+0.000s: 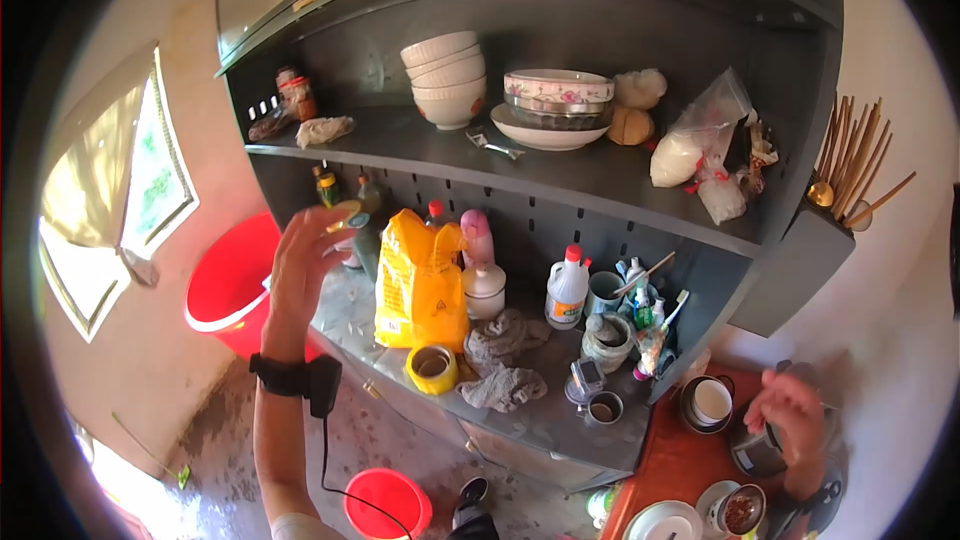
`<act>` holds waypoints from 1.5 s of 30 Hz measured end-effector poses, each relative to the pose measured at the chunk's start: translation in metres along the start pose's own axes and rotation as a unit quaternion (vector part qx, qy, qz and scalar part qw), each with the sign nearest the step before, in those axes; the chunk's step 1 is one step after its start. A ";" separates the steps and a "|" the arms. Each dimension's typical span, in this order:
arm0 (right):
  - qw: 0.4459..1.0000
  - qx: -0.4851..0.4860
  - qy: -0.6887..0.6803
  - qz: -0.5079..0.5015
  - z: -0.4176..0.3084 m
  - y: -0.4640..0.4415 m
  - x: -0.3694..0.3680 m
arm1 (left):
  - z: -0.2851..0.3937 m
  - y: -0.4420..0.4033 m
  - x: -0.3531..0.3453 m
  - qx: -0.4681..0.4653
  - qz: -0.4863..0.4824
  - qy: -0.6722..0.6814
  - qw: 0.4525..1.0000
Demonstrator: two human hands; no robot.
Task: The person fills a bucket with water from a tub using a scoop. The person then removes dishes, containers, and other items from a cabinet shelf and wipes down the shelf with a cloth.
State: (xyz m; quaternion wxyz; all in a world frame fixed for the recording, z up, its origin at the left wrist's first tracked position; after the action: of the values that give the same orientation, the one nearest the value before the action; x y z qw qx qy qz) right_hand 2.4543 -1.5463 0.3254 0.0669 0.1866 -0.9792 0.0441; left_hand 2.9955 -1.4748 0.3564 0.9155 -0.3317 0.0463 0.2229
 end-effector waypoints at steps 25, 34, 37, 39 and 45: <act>0.984 -0.125 -0.114 0.048 -0.146 -0.300 -0.168 | -0.097 -0.252 -0.151 0.243 -0.363 0.017 0.899; 0.993 -0.050 -0.087 0.064 -0.149 -0.291 -0.180 | -0.085 -0.244 -0.165 0.196 -0.404 0.121 0.886; 0.988 -0.061 -0.129 0.057 -0.157 -0.288 -0.177 | -0.073 -0.246 -0.167 0.205 -0.397 0.135 0.885; 0.992 -0.030 -0.114 0.037 -0.170 -0.271 -0.178 | -0.054 -0.239 -0.167 0.179 -0.371 0.113 0.904; 0.980 0.109 -0.143 -0.084 -0.175 -0.192 -0.173 | -0.012 -0.209 -0.167 0.060 -0.283 0.123 0.949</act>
State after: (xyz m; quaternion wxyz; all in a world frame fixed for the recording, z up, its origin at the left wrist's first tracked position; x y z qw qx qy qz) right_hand 2.7057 -1.6428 0.4845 -0.0906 0.2787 -0.9488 0.1178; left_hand 2.9384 -1.6876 0.5087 0.9465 -0.3000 0.0760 -0.0908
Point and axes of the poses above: each hand's wrist, its own y-axis away from the middle knuckle, its own x-axis out of the back of the hand, z = x × y, the point moved 1 cm from there along -y, towards the middle knuckle, and after that the axes turned 8 degrees about -x, right-handed, at the moved point
